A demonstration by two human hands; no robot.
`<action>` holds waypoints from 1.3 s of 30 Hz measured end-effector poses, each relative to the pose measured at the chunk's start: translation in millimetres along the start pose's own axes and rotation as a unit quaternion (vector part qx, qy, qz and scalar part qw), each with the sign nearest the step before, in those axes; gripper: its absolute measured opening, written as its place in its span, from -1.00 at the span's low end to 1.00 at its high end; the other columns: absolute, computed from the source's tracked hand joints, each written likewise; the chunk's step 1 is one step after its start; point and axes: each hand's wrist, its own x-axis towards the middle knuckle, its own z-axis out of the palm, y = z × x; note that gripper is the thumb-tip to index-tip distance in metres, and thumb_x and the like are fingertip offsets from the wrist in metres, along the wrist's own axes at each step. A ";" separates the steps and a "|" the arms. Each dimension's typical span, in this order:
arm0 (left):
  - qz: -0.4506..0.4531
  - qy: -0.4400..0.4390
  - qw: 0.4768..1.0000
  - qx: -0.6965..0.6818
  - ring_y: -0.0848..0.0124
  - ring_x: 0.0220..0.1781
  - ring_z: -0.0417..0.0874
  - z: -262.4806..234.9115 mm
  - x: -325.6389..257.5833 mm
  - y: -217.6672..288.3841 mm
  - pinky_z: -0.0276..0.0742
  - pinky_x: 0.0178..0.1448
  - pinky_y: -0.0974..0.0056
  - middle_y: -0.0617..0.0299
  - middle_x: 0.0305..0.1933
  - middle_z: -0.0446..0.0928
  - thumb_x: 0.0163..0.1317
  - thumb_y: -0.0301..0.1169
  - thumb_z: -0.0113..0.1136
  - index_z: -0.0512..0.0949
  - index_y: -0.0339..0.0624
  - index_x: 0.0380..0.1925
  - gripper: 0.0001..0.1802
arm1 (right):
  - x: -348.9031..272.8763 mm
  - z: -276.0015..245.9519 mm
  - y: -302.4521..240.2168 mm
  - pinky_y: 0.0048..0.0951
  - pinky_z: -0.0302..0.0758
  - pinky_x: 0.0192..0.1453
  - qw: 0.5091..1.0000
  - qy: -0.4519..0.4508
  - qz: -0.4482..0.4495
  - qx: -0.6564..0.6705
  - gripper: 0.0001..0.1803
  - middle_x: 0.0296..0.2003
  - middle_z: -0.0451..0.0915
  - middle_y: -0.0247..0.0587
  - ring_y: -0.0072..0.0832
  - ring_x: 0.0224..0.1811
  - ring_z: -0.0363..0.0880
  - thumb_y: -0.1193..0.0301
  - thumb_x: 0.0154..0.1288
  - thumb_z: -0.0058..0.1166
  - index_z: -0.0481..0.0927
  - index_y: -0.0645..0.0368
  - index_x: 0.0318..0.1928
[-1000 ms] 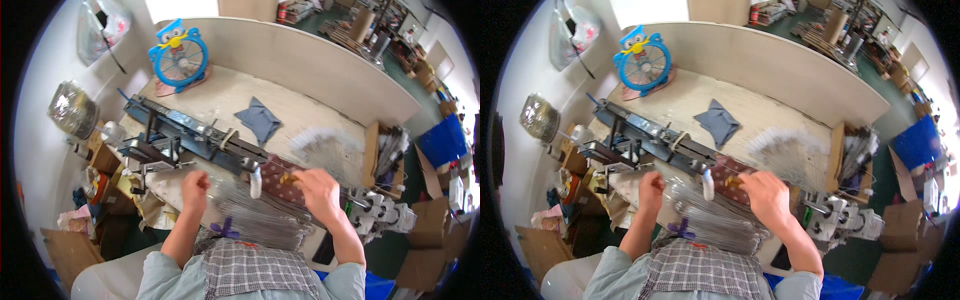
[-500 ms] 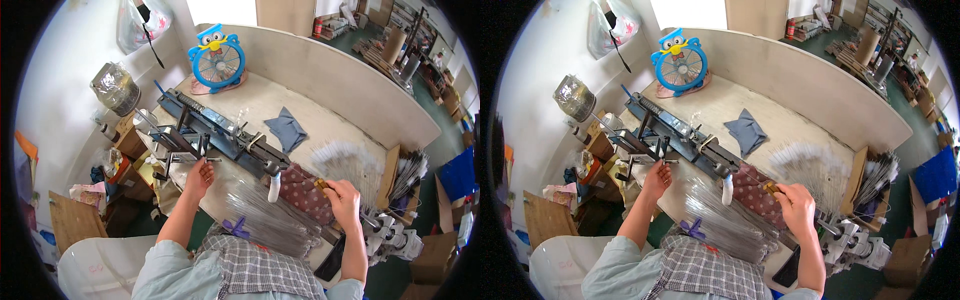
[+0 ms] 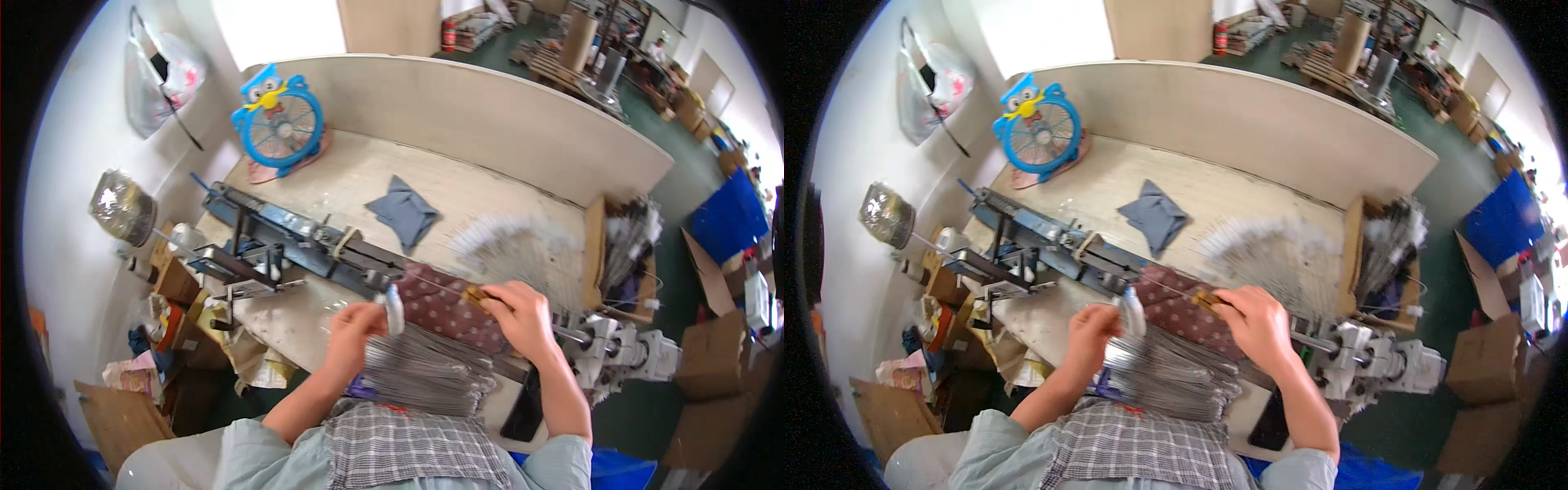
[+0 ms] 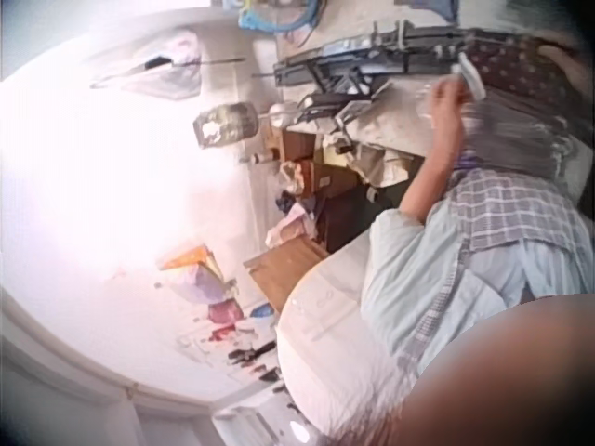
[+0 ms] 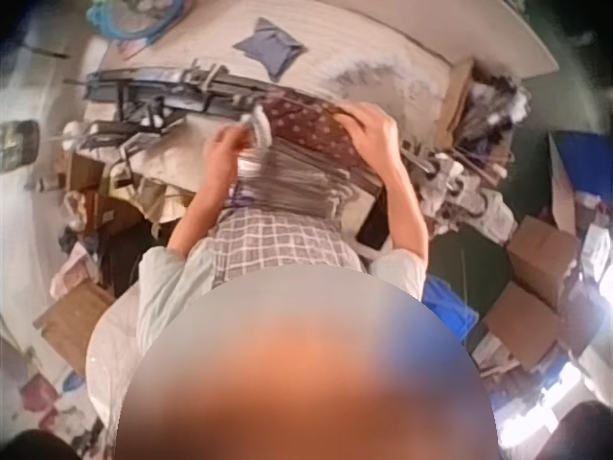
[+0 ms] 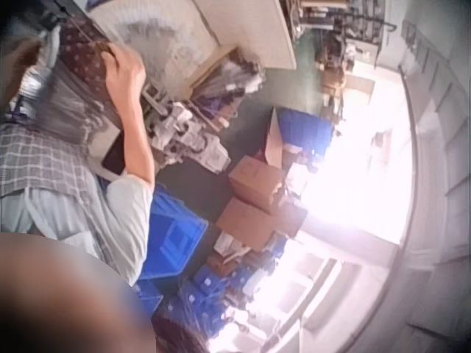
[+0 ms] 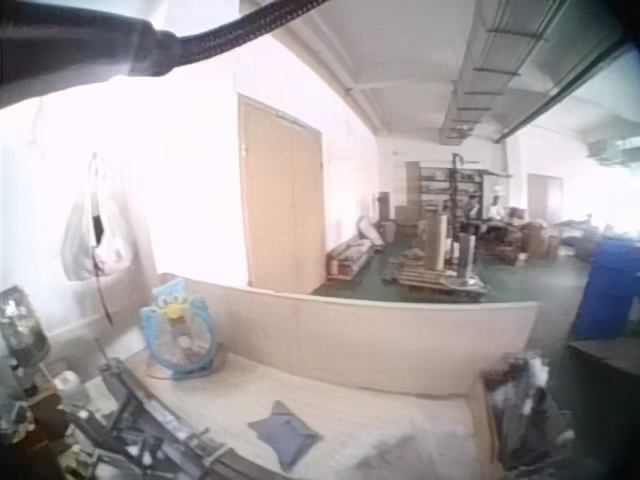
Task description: Feeding filament bristles into an automated assembly machine.
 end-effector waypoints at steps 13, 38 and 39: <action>0.019 -0.138 0.990 0.015 0.59 -0.47 0.49 77.0 15.7 -35.5 0.39 -0.38 0.49 0.27 -0.40 0.56 0.34 -0.30 0.06 0.53 -0.23 -0.26 -0.79 | -1.6 -6.3 -0.4 -0.40 0.44 -0.28 0.998 -0.038 -0.049 0.016 -0.80 -0.47 0.58 -0.20 -0.34 -0.42 0.50 0.45 0.07 0.20 0.65 0.23 -0.25; -0.067 -0.067 0.967 -0.237 0.36 -0.15 0.62 62.1 17.6 -15.2 0.50 0.00 0.25 0.14 -0.15 0.56 0.40 -0.15 -0.15 0.44 -0.24 -0.15 -0.64 | 28.8 75.6 -49.2 -0.28 0.37 -0.10 0.979 0.088 -0.087 -0.160 -0.68 -0.28 0.58 -0.37 -0.35 -0.10 0.47 0.30 -0.01 0.25 0.62 0.10 -0.20; -0.062 -0.066 0.968 -0.235 0.36 -0.15 0.62 63.7 17.8 -14.2 0.50 0.00 0.25 0.14 -0.15 0.56 0.40 -0.15 -0.15 0.44 -0.24 -0.15 -0.64 | 30.6 79.3 -47.3 -0.29 0.37 -0.10 0.975 0.108 -0.095 -0.168 -0.68 -0.28 0.58 -0.37 -0.35 -0.10 0.47 0.31 -0.02 0.26 0.62 0.09 -0.20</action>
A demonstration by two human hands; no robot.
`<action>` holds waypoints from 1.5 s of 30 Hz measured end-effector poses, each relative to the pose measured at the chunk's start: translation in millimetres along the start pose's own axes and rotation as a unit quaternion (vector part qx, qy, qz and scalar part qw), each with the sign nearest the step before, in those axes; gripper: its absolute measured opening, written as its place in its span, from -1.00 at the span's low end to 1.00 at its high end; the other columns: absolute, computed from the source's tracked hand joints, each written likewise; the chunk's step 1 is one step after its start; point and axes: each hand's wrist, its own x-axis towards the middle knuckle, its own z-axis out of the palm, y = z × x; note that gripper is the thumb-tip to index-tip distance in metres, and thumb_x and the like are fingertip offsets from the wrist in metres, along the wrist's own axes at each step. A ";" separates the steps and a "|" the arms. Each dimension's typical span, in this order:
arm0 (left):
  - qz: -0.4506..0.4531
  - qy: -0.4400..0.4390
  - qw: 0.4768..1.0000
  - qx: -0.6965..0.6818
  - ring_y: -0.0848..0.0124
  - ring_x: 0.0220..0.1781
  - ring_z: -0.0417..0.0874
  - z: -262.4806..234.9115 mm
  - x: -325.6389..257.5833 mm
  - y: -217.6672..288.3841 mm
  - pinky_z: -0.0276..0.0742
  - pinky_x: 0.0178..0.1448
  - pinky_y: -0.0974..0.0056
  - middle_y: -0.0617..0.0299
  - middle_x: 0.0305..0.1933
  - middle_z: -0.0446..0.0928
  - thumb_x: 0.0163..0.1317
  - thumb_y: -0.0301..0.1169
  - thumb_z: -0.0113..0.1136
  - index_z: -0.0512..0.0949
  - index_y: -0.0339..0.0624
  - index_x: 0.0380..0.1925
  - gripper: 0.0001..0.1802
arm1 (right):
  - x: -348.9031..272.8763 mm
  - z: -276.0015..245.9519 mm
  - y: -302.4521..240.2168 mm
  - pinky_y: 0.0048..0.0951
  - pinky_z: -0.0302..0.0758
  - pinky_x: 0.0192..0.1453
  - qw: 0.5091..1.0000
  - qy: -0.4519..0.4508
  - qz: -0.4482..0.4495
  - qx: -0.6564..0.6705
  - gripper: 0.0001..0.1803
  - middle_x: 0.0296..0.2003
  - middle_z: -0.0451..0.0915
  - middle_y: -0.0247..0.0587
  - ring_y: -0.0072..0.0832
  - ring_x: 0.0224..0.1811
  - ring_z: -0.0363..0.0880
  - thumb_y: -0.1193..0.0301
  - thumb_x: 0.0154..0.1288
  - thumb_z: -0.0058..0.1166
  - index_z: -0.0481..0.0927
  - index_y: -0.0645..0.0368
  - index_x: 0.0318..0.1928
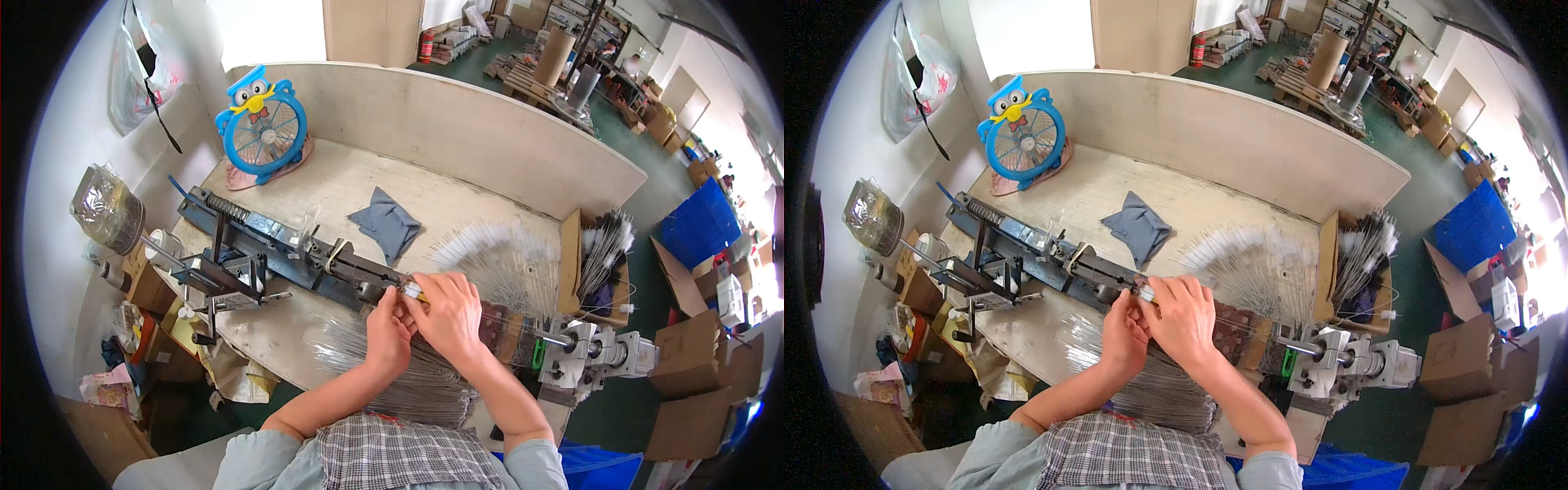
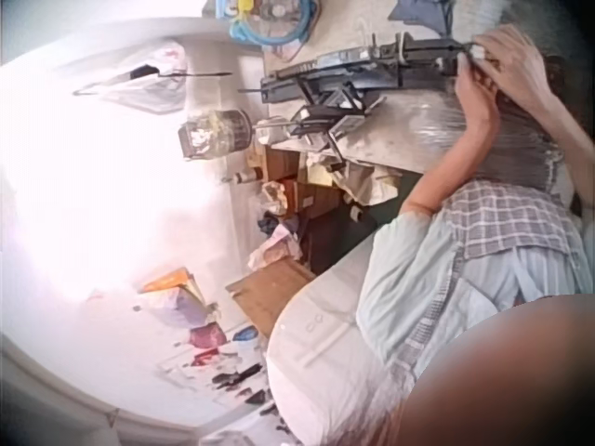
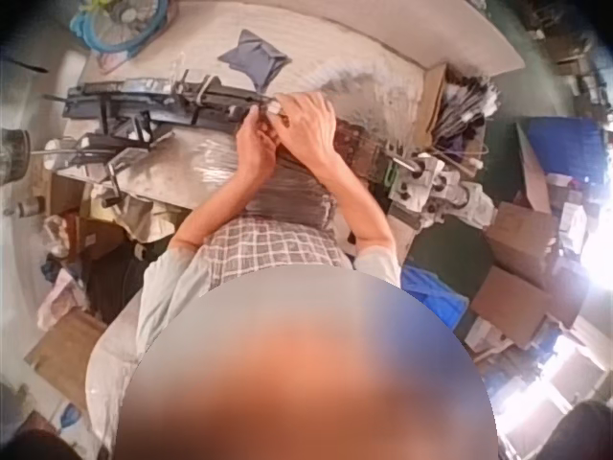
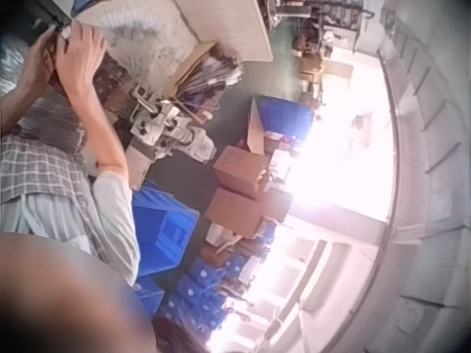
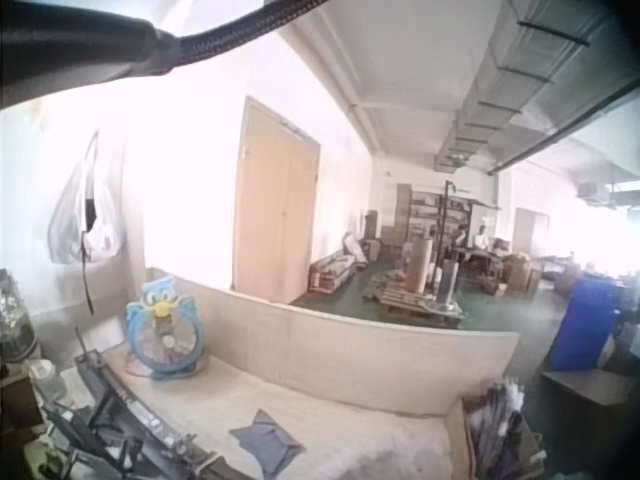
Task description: Feeding filament bristles into an automated assembly machine.
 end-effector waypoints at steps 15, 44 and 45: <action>0.035 0.021 0.999 0.030 0.43 -0.21 0.63 5.1 3.2 -8.9 0.56 -0.11 0.35 0.20 -0.22 0.57 0.24 -0.51 0.06 0.48 -0.24 -0.26 -0.91 | -16.2 -16.7 30.5 -0.32 0.40 -0.15 0.997 0.049 -0.052 0.040 -0.79 -0.29 0.58 -0.44 -0.39 -0.15 0.49 0.38 -0.06 0.27 0.68 -0.02 -0.30; 0.008 0.019 0.999 -0.025 0.47 -0.24 0.61 4.8 2.0 -5.9 0.52 -0.12 0.35 0.24 -0.25 0.57 0.23 -0.50 0.10 0.50 -0.21 -0.28 -0.93 | -13.4 -11.5 18.6 -0.33 0.39 -0.12 0.999 0.019 -0.044 0.021 -0.78 -0.25 0.59 -0.39 -0.37 -0.17 0.52 0.38 -0.02 0.27 0.68 0.01 -0.27; 0.005 0.020 0.999 -0.032 0.47 -0.25 0.61 3.5 2.7 -5.6 0.53 -0.12 0.35 0.24 -0.26 0.57 0.23 -0.51 0.10 0.50 -0.20 -0.28 -0.93 | -13.3 -10.9 19.3 -0.32 0.37 -0.13 0.998 0.021 -0.045 0.024 -0.78 -0.24 0.58 -0.42 -0.39 -0.16 0.51 0.36 -0.01 0.26 0.67 -0.03 -0.26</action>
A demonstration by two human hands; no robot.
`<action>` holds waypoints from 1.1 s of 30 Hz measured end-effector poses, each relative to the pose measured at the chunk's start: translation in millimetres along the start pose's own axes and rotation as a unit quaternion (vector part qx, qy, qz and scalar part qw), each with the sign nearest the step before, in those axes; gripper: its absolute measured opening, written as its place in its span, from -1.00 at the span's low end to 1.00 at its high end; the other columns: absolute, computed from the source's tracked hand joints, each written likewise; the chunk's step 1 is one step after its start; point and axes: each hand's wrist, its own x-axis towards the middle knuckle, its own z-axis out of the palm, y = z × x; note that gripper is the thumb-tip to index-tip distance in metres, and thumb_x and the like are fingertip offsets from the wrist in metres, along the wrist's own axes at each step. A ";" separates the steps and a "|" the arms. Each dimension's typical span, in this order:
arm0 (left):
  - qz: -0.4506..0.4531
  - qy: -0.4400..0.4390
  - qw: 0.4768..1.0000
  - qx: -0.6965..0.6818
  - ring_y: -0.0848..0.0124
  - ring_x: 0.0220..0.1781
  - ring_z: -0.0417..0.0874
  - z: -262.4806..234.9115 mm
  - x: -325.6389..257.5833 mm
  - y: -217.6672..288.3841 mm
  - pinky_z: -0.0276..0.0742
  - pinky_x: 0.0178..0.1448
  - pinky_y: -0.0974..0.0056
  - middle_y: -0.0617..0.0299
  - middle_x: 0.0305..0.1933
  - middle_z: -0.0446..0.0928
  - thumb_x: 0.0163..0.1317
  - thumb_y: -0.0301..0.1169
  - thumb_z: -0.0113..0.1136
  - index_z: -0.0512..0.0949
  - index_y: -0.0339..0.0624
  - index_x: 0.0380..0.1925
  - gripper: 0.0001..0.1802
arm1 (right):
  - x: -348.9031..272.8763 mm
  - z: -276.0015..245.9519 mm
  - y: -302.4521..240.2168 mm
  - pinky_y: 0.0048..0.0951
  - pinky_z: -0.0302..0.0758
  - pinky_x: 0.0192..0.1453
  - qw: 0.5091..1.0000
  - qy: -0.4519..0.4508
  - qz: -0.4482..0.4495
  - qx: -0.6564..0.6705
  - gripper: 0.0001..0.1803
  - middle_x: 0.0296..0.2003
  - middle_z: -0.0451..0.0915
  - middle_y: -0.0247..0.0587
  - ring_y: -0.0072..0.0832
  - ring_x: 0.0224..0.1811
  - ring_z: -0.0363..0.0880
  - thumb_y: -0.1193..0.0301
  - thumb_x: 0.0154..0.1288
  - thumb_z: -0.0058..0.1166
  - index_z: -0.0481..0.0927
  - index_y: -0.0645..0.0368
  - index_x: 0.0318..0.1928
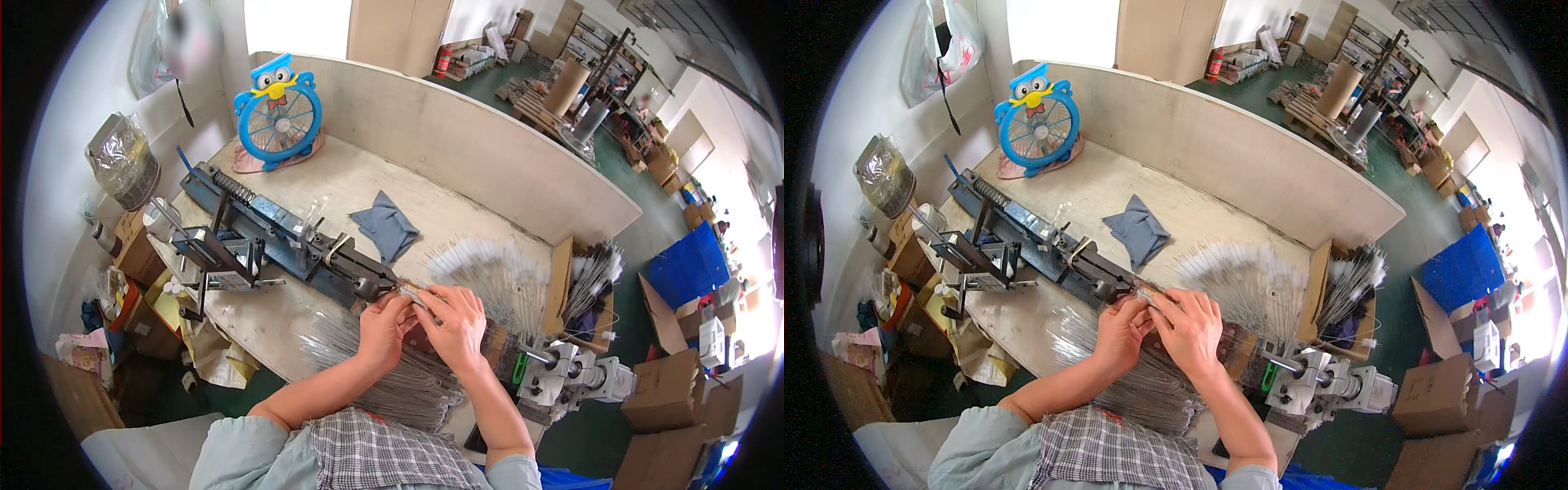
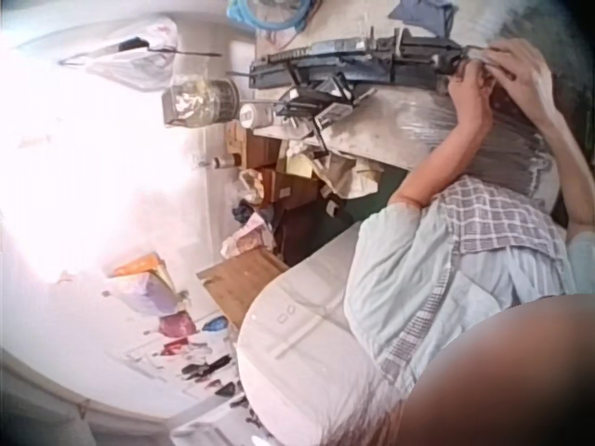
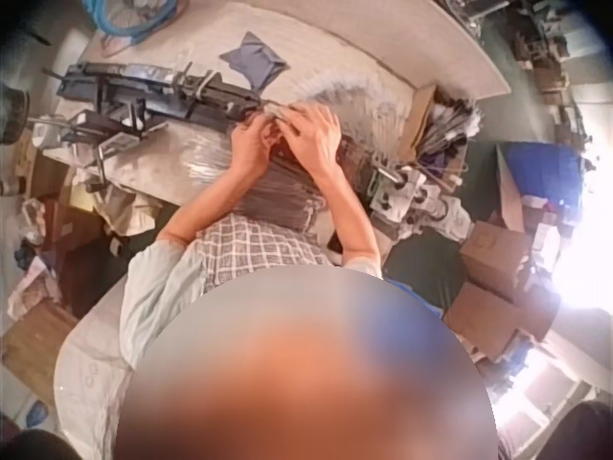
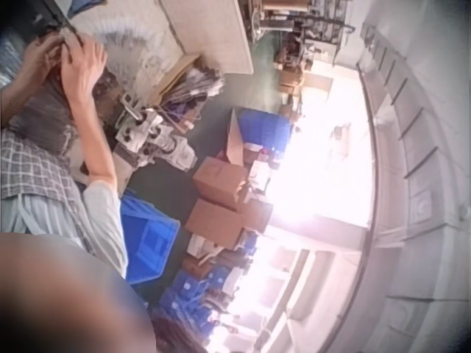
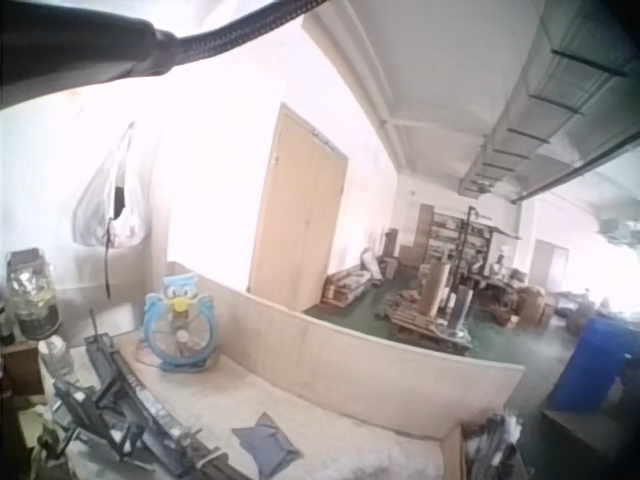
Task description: Feeding filament bristles into an automated assembly machine.
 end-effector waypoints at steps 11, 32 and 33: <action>0.001 -0.010 1.000 0.019 0.43 -0.14 0.61 -3.5 1.9 -3.5 0.51 -0.05 0.33 0.23 -0.16 0.57 0.27 -0.45 0.06 0.47 -0.23 -0.18 -0.84 | -0.2 -3.8 0.4 -0.32 0.37 -0.13 1.000 -0.011 0.000 0.004 -0.78 -0.26 0.58 -0.40 -0.38 -0.18 0.52 0.35 0.00 0.26 0.67 -0.02 -0.25; -0.062 -0.031 0.998 0.014 0.31 -0.09 0.56 0.4 -12.2 17.5 0.50 0.04 0.21 0.10 -0.08 0.48 0.35 0.16 -0.33 0.38 -0.29 -0.05 -0.33 | -7.0 -30.6 -4.7 -0.29 0.39 -0.11 0.996 -0.078 0.011 -0.044 -0.87 -0.48 0.54 -0.28 -0.29 -0.25 0.48 0.43 0.00 0.21 0.63 0.14 -0.38; -0.065 -0.021 0.997 0.035 0.29 -0.08 0.55 1.9 -15.7 18.7 0.50 0.04 0.21 0.09 -0.07 0.47 0.33 0.19 -0.35 0.36 -0.30 -0.02 -0.29 | -9.5 -31.1 -4.5 -0.29 0.39 -0.11 0.996 -0.073 0.019 -0.041 -0.87 -0.48 0.54 -0.28 -0.29 -0.25 0.48 0.43 0.00 0.21 0.63 0.14 -0.38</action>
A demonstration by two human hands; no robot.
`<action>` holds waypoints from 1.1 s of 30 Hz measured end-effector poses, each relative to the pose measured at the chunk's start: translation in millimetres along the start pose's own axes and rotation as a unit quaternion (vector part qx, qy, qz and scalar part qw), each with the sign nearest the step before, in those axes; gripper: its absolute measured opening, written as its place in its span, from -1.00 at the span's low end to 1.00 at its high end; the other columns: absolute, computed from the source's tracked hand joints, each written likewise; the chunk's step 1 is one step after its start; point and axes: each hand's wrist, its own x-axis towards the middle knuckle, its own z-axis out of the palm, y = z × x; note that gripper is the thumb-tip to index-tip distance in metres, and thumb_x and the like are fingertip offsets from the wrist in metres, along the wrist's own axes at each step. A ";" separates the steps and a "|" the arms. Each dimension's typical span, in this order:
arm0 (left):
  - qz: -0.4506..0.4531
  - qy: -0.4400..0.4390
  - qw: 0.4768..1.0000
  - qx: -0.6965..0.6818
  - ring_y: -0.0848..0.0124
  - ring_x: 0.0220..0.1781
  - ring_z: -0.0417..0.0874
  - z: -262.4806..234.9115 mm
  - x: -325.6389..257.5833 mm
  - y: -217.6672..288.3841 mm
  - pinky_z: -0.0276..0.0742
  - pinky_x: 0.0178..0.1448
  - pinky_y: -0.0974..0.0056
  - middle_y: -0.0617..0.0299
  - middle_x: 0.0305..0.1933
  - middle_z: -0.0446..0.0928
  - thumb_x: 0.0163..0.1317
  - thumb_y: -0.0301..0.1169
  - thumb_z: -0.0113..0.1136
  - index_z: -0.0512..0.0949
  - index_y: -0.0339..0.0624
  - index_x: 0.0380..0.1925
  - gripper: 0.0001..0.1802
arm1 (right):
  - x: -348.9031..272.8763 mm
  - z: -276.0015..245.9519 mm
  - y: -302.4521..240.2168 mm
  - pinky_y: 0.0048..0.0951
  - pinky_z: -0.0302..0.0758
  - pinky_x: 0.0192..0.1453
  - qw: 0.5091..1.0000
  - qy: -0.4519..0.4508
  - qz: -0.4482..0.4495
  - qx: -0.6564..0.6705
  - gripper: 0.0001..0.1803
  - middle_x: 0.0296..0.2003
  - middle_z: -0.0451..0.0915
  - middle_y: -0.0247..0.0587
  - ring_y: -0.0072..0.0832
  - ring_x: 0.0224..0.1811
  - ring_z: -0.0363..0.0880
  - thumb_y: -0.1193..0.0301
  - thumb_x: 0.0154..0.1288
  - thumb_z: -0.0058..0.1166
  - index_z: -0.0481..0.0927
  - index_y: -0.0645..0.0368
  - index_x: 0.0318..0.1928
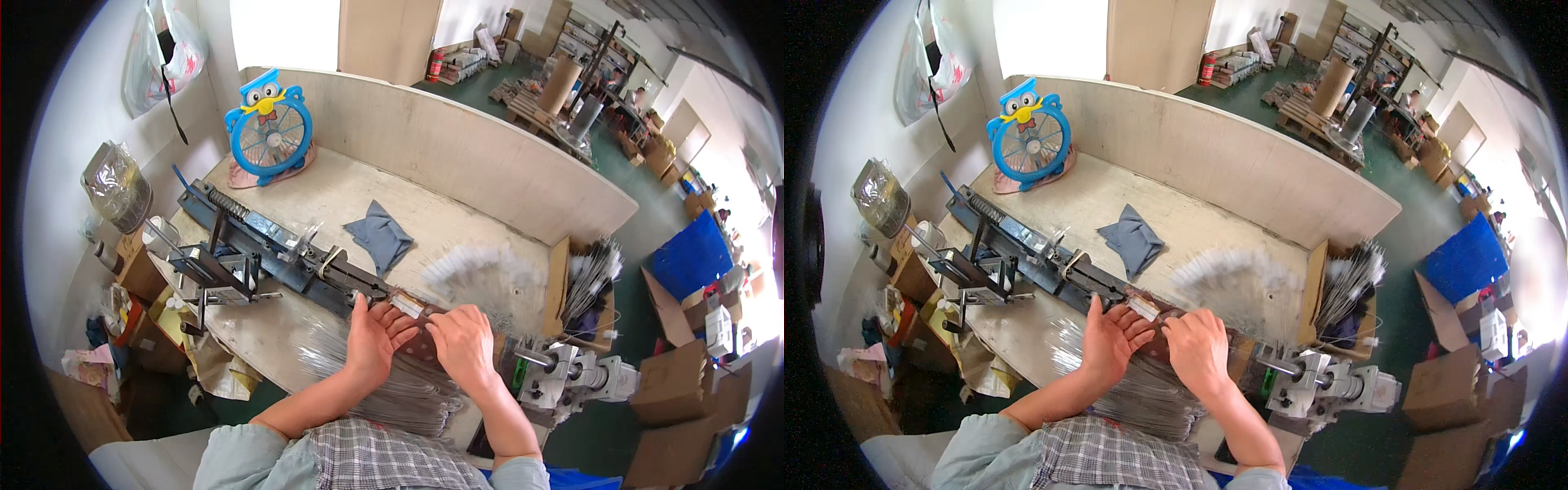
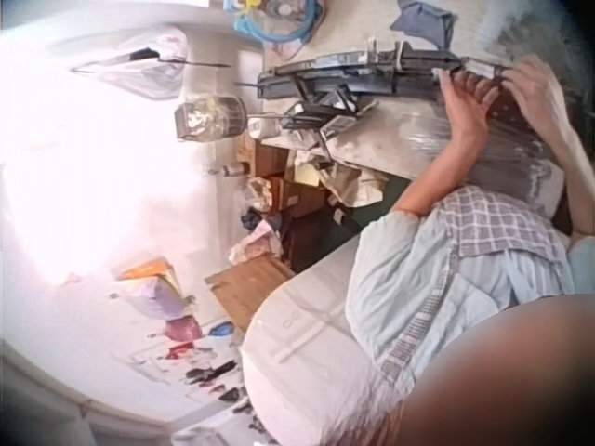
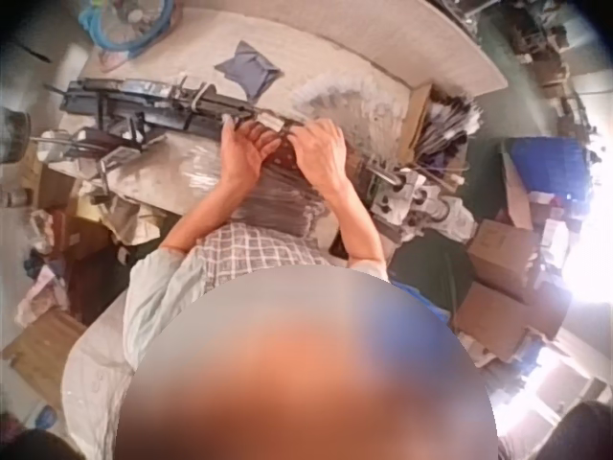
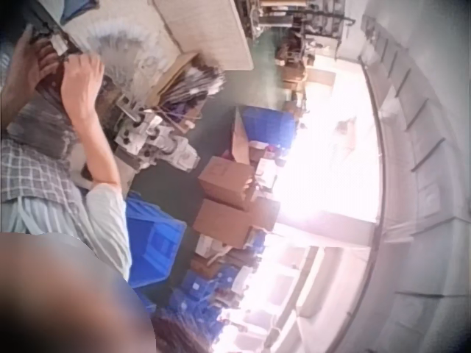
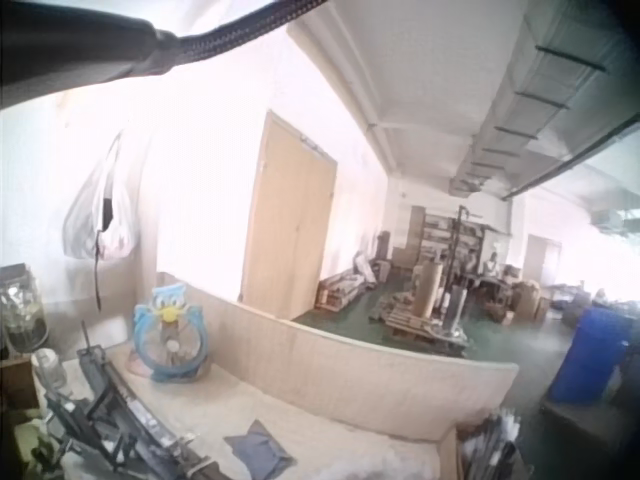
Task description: Feeding filament bristles into an automated assembly machine.
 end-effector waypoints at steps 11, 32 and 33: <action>-0.015 -0.035 0.978 0.207 0.22 0.21 0.45 -32.9 -17.0 10.7 0.36 0.23 0.12 0.04 0.19 0.41 0.30 -0.17 0.04 0.36 -0.25 0.14 -0.50 | -37.6 -15.3 14.3 -0.32 0.50 -0.28 0.989 0.016 0.048 0.139 -0.81 -0.38 0.61 -0.26 -0.28 -0.34 0.57 0.49 0.05 0.13 0.62 0.16 -0.25; 0.270 0.366 0.891 0.021 0.41 -0.25 0.57 -247.1 -32.9 128.1 0.47 -0.03 0.31 0.32 -0.28 0.56 0.18 -0.05 0.18 0.49 -0.09 -0.29 -0.65 | -87.5 -5.8 23.1 -0.27 0.52 -0.26 0.954 -0.242 0.163 0.065 -0.85 -0.37 0.57 -0.37 -0.32 -0.28 0.58 0.37 0.16 0.02 0.67 0.02 -0.34; 0.239 0.332 0.913 -0.002 0.38 -0.21 0.59 -232.6 -30.2 117.9 0.51 0.01 0.28 0.30 -0.25 0.56 0.20 -0.11 0.17 0.49 -0.13 -0.29 -0.68 | -91.3 -7.3 26.8 -0.26 0.52 -0.26 0.955 -0.229 0.181 0.054 -0.85 -0.37 0.57 -0.36 -0.31 -0.30 0.59 0.37 0.15 0.03 0.66 0.03 -0.34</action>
